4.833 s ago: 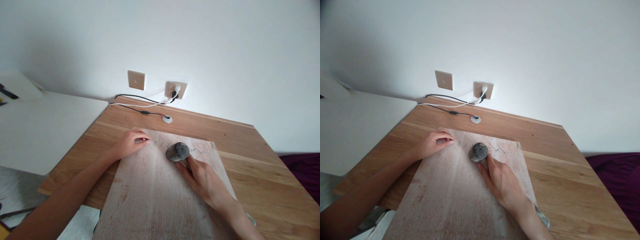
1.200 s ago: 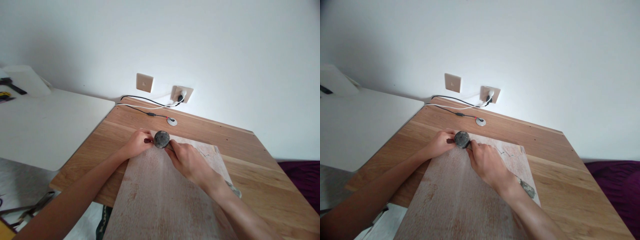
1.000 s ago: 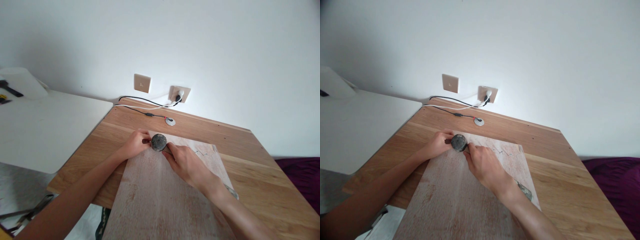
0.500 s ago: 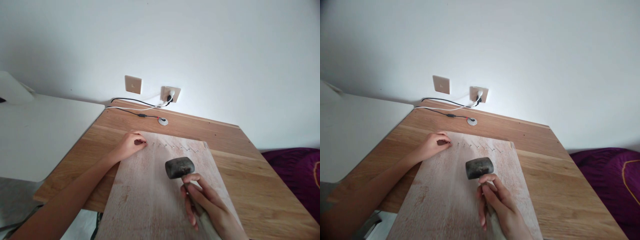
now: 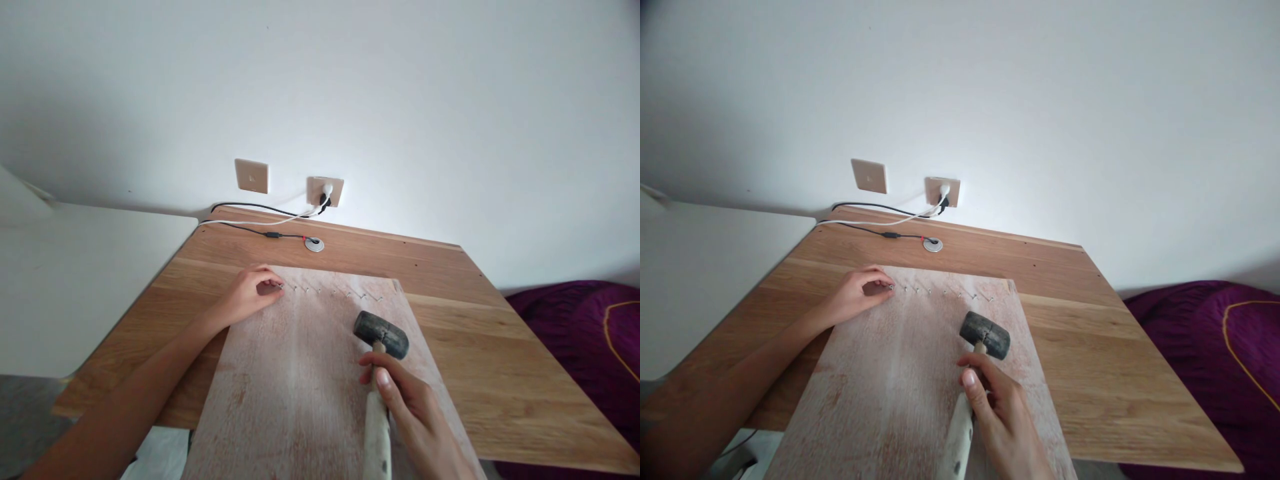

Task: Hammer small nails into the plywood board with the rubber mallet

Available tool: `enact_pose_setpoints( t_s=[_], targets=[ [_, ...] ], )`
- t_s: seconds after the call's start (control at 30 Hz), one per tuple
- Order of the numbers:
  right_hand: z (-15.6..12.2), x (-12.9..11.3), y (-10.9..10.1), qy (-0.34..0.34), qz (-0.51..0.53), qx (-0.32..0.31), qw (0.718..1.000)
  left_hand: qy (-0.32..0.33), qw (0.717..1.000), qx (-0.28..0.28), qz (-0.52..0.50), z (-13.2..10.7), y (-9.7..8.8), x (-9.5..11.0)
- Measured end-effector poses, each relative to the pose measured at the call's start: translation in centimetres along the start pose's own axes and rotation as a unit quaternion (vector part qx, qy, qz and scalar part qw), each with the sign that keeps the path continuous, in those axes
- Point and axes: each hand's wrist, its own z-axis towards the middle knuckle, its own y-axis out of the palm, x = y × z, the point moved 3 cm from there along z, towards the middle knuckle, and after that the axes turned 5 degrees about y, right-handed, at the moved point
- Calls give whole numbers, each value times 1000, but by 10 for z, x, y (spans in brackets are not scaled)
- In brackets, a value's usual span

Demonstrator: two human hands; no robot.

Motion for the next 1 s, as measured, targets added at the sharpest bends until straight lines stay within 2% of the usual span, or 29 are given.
enact_pose_setpoints(
  t_s=[0.1,0.27,0.47,0.6,0.73,0.87,1.0],
  targets=[
    [1,-9,5,-6,-52,-27,998,-2,1000,0,-2,0,1,-1],
    [3,-26,15,-12,-61,-30,998,0,1000,2,-12,-1,2,-3],
    [8,-23,22,-63,-111,-57,990,3,1000,6,-11,0,1,-1],
    [8,-19,23,-93,-137,-41,985,-2,1000,2,-12,-1,1,-2],
    [2,-21,24,-134,-175,15,975,4,1000,23,-5,-1,-2,1],
    [-12,-27,24,-239,-164,65,955,-14,993,108,50,1,-12,-3],
    [-39,-26,35,-378,-202,80,900,-81,977,174,90,0,-20,-18]
  ],
)
